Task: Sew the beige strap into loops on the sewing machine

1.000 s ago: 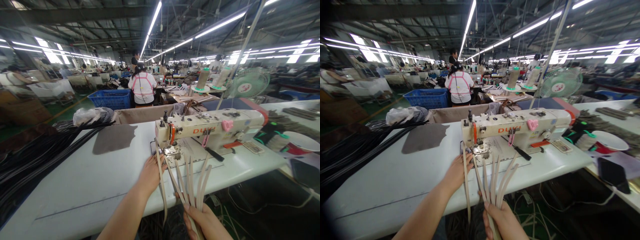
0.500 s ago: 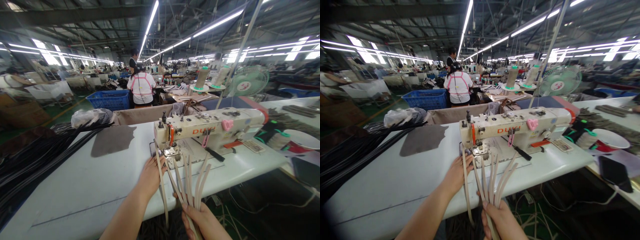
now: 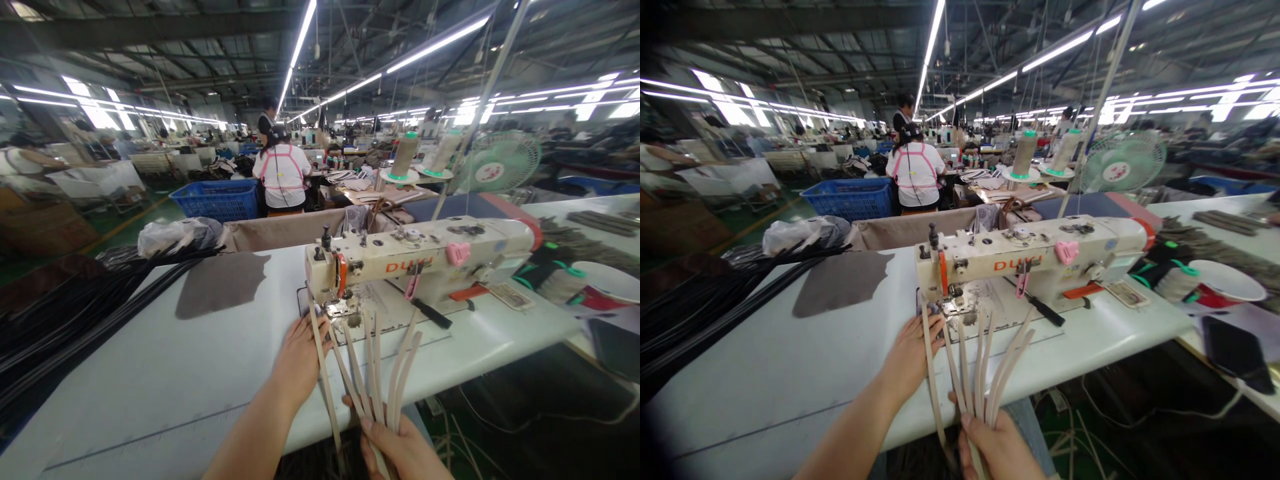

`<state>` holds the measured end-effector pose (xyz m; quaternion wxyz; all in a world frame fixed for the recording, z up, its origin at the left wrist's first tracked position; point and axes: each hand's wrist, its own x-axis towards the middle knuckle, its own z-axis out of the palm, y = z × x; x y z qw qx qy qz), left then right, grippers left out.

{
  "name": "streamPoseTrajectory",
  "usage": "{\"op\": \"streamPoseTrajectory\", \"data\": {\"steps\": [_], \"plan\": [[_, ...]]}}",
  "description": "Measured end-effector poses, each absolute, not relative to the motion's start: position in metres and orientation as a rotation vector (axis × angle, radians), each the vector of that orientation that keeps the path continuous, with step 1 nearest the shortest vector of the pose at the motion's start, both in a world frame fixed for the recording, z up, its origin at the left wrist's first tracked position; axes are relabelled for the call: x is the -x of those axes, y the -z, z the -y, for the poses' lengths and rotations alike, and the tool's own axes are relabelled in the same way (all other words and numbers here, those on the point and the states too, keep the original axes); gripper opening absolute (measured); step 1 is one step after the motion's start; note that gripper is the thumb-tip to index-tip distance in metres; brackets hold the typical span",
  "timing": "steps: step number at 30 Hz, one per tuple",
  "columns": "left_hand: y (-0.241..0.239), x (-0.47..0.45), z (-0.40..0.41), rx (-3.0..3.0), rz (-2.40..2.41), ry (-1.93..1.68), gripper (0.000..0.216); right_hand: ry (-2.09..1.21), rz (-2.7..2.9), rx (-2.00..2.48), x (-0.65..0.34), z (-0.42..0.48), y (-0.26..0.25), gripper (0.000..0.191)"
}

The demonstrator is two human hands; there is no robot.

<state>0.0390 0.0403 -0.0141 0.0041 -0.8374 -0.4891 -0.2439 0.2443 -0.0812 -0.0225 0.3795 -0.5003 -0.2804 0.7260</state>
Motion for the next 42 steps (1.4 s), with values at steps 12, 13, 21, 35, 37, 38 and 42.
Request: {"op": "streamPoseTrajectory", "data": {"steps": [12,13,21,35,37,38,42], "plan": [[0.014,-0.041,-0.041,2.625,1.586,0.717,0.038,-1.876,0.73,1.245,-0.242,0.077,-0.003,0.089],[0.014,-0.04,-0.041,2.623,1.59,0.733,0.037,-1.893,0.712,1.248,-0.241,0.076,-0.002,0.092],[0.017,-0.036,-0.043,2.654,1.53,0.91,0.034,-1.854,0.561,1.252,-0.233,0.077,-0.017,0.061],[0.015,-0.036,-0.042,2.652,1.573,0.901,0.037,-1.867,0.622,1.245,-0.238,0.076,-0.011,0.062],[0.014,-0.037,-0.041,2.656,1.585,0.9,0.037,-1.883,0.625,1.251,-0.24,0.078,-0.011,0.063],[0.013,-0.037,-0.041,2.658,1.591,0.897,0.037,-1.889,0.623,1.254,-0.24,0.079,-0.012,0.063],[0.009,-0.037,-0.04,2.667,1.612,0.884,0.038,-1.877,0.639,1.258,-0.241,0.085,-0.02,0.055]]}}
